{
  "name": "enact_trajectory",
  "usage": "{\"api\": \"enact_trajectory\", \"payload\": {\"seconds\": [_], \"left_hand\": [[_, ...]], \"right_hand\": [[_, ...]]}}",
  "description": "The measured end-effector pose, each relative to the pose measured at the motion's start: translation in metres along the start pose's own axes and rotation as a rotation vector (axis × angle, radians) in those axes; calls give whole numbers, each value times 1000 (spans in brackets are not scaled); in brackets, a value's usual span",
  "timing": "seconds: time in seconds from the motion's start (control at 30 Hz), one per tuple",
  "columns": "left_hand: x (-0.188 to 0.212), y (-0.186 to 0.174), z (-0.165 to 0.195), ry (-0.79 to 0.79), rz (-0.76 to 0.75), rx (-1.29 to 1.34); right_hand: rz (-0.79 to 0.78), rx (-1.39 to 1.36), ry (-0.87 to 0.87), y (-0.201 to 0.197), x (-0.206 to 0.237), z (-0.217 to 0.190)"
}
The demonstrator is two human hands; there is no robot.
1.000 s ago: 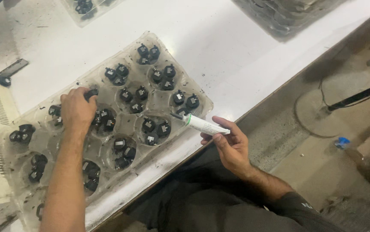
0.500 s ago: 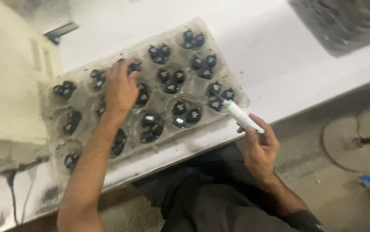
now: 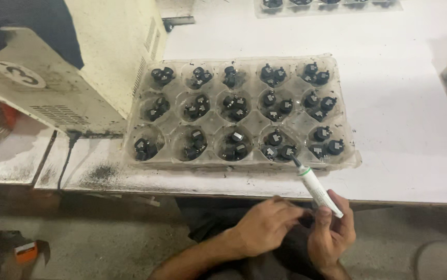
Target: The person picks small black plug-shaped components one at a time from a plastic tray on the workbench and squeezes adhesive from a white tube onto each component, then returns it to the tray and reaches for the next one.
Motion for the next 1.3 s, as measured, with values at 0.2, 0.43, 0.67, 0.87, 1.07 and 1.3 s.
{"api": "enact_trajectory", "payload": {"seconds": [0.2,0.43,0.67,0.87,1.07,1.3], "left_hand": [[33,25,-12,-308,-35,543],[44,55,-23,-427,79,919],[50,64,-26,-431,33,1025],[49,71,-28,-428,-3,1104],[48,71,-29,-399,32,1110],[52,70,-31,-438,26,1161]], "right_hand": [[-64,45,-61,7,16,-21],[-106,71,-9,7,14,-33],[-134,54,-19,6,15,-34],[-134,60,-27,2,16,-35],[-159,62,-36,5,16,-37],[-145,14,-10,8,18,-34]]}}
Point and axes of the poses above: each hand's wrist, its own x-axis away from the middle knuckle, its own y-axis out of the palm, z = x × y, the point moved 9 cm from there along -x, towards the middle knuckle, and after that the axes turned 1 degree about y, right-handed, at the moved point
